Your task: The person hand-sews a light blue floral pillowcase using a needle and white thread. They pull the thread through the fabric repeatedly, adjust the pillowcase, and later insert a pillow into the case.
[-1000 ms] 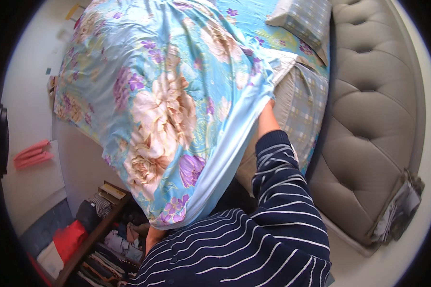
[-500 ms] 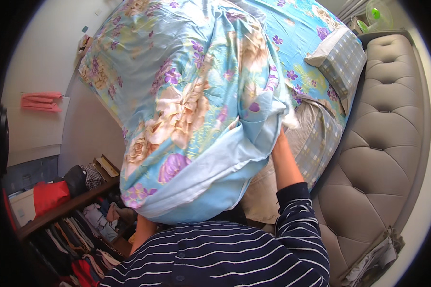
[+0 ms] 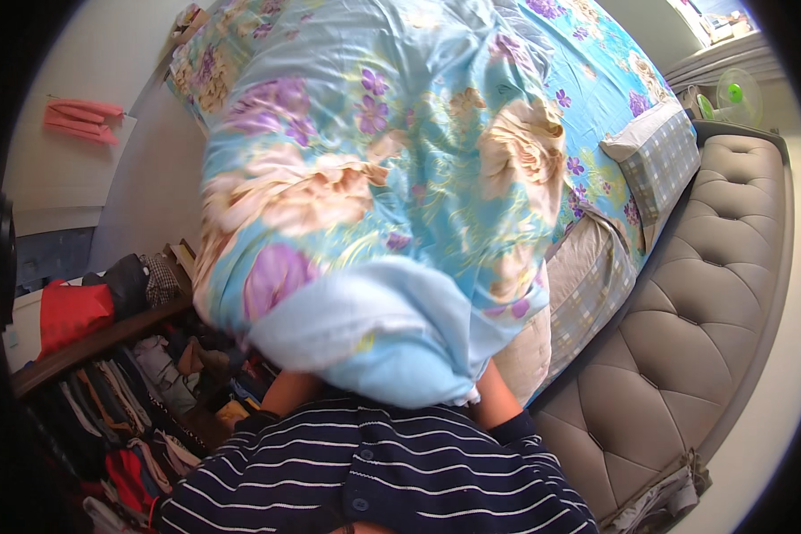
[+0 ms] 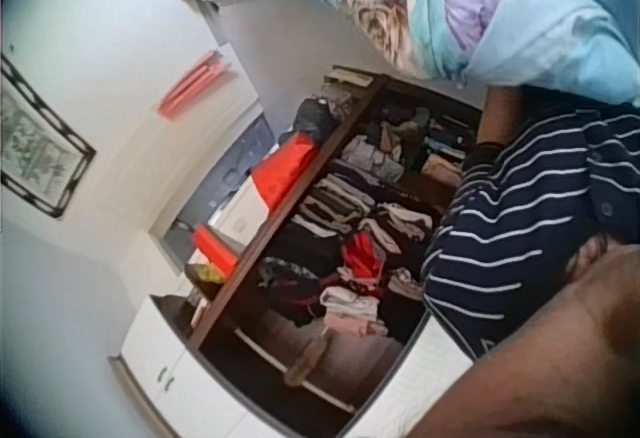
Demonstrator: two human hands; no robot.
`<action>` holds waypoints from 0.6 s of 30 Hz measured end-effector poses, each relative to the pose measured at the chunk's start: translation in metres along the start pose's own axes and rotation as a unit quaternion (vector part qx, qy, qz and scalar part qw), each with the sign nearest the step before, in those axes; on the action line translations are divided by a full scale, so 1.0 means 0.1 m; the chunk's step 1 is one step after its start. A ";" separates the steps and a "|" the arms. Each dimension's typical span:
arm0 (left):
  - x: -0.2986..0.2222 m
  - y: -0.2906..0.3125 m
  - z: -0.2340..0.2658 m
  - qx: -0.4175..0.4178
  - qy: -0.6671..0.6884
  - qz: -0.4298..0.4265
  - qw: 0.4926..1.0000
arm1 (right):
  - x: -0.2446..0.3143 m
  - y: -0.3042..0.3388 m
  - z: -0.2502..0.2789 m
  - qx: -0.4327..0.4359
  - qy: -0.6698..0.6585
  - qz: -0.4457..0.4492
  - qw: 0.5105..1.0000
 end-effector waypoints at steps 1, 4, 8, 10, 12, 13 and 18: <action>0.05 -0.20 0.12 -0.004 -0.005 0.017 1.000 | 0.01 0.03 -0.01 -0.011 -0.003 0.012 1.000; 0.16 -0.34 0.40 -0.034 -0.017 0.007 0.999 | -0.07 0.14 -0.31 -0.002 0.018 0.012 1.000; 0.16 -0.44 0.52 -0.042 -0.014 0.019 0.999 | -0.18 0.29 -0.58 -0.004 0.032 0.013 0.999; 0.05 -0.49 0.56 -0.037 -0.018 0.026 0.999 | -0.22 0.33 -0.64 -0.011 0.038 0.013 0.999; -0.08 -0.50 0.66 -0.025 -0.009 0.017 1.000 | -0.21 0.39 -0.67 -0.014 0.051 0.016 0.998; -0.13 -0.54 0.72 -0.013 -0.001 0.012 1.000 | -0.18 0.41 -0.68 -0.016 0.056 0.021 0.998; -0.14 -0.75 1.41 -0.085 0.004 0.039 0.996 | 0.06 0.40 -0.75 -0.012 0.115 0.048 0.992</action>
Point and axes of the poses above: each hand's wrist, its own y-axis away from the middle knuckle, its own z-axis out of the back of the hand, x = y × z, the point moved 7 cm from there along -y, towards the middle knuckle, and after that the axes turned 7 degrees about y, right-handed, at the moved point
